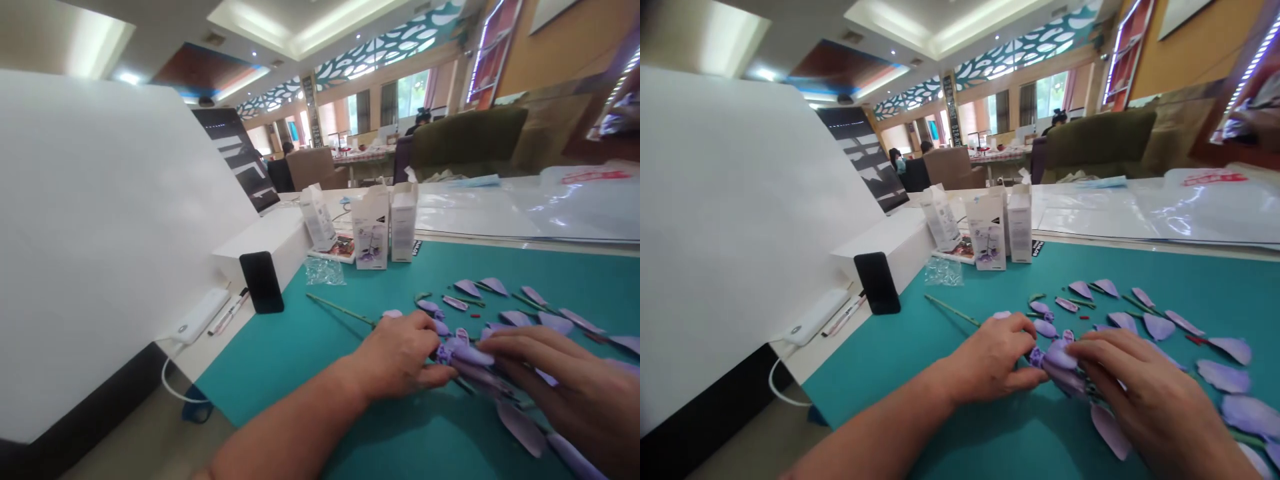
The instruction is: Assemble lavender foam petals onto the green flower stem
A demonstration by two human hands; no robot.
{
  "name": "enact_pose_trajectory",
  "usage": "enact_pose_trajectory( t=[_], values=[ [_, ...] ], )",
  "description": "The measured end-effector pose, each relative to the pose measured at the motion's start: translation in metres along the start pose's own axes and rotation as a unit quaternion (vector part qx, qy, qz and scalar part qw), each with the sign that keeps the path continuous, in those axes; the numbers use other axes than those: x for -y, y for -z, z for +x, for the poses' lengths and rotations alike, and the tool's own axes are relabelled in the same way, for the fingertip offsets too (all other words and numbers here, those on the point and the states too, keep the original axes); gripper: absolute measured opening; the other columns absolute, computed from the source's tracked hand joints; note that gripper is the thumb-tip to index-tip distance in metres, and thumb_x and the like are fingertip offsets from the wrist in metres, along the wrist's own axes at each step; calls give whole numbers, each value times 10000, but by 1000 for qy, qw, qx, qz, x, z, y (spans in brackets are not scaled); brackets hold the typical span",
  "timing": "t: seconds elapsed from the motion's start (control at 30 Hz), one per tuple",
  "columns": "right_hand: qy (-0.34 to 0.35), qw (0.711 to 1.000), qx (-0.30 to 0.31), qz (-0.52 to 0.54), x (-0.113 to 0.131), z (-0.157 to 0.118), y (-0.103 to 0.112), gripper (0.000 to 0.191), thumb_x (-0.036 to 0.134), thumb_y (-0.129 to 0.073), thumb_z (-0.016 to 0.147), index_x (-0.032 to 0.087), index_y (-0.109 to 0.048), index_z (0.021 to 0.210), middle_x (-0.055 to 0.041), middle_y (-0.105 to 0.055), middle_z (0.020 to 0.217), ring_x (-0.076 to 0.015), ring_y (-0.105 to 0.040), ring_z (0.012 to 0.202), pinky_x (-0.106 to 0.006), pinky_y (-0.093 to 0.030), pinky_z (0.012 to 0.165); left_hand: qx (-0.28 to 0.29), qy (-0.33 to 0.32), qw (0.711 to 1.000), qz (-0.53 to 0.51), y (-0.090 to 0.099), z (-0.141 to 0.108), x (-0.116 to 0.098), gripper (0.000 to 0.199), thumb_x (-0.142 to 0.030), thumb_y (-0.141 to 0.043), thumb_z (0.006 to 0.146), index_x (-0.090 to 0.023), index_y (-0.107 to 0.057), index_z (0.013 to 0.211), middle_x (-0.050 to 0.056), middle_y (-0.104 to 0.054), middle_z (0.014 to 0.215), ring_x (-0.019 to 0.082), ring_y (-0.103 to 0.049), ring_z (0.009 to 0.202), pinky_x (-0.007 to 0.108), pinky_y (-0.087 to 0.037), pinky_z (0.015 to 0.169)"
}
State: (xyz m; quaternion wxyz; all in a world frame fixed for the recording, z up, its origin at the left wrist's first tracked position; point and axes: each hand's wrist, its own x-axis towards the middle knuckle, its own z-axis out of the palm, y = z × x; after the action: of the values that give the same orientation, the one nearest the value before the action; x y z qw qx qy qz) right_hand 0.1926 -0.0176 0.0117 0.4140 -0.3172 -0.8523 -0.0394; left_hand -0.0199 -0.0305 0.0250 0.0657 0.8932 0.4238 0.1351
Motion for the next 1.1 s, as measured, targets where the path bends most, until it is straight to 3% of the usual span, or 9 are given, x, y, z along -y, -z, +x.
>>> enact_pose_trajectory(
  t=[0.13,0.3,0.43,0.63,0.77,0.9,1.1],
  values=[
    [-102,992,53,58,-1,2,3,296,472,-460,880,291,-692,899,-27,-730,839,-203,-692,700,-280,-545,539,-24,20,1000,3,-3,1,5,295,-444,-571,841,-156,-628,825,78,-615,1068,205,-603,928,341,-493,801],
    [-243,953,80,162,1,1,5,343,496,-498,853,247,-685,997,-76,-706,1001,-244,-668,878,-349,-559,713,-42,29,999,8,-3,2,10,220,-381,-567,855,-168,-615,872,65,-600,1022,202,-587,924,336,-464,823],
    [-308,917,104,230,4,2,2,352,461,-589,808,219,-661,1053,-93,-689,1025,-234,-653,860,-336,-554,669,-37,40,998,16,-2,2,11,245,-404,-523,882,-173,-602,909,68,-583,1083,207,-576,956,343,-442,816],
    [-340,903,78,251,-3,5,2,346,440,-591,798,191,-656,1030,-82,-688,985,-212,-636,869,-336,-521,717,-17,75,995,55,0,3,10,266,-443,-489,895,-197,-590,902,61,-603,1076,219,-563,978,357,-369,792],
    [-367,913,55,169,-19,2,9,262,400,-568,805,190,-680,914,-52,-696,842,-195,-622,757,-322,-485,663,-9,121,988,94,0,5,11,307,-474,-436,911,-203,-573,868,54,-639,935,245,-559,952,359,-315,753],
    [-337,931,110,90,-23,-1,9,168,288,-542,822,209,-691,829,-27,-694,788,-183,-617,723,-303,-457,643,-2,132,987,96,1,5,12,326,-480,-410,917,-201,-558,840,47,-645,875,228,-560,870,339,-286,719],
    [-223,951,212,-17,-5,-1,-11,191,224,-524,877,189,-687,972,-76,-674,937,-220,-589,902,-332,-450,757,-21,142,986,82,3,5,15,339,-486,-411,913,-197,-559,814,39,-645,852,222,-563,844,331,-278,705]
  ],
)
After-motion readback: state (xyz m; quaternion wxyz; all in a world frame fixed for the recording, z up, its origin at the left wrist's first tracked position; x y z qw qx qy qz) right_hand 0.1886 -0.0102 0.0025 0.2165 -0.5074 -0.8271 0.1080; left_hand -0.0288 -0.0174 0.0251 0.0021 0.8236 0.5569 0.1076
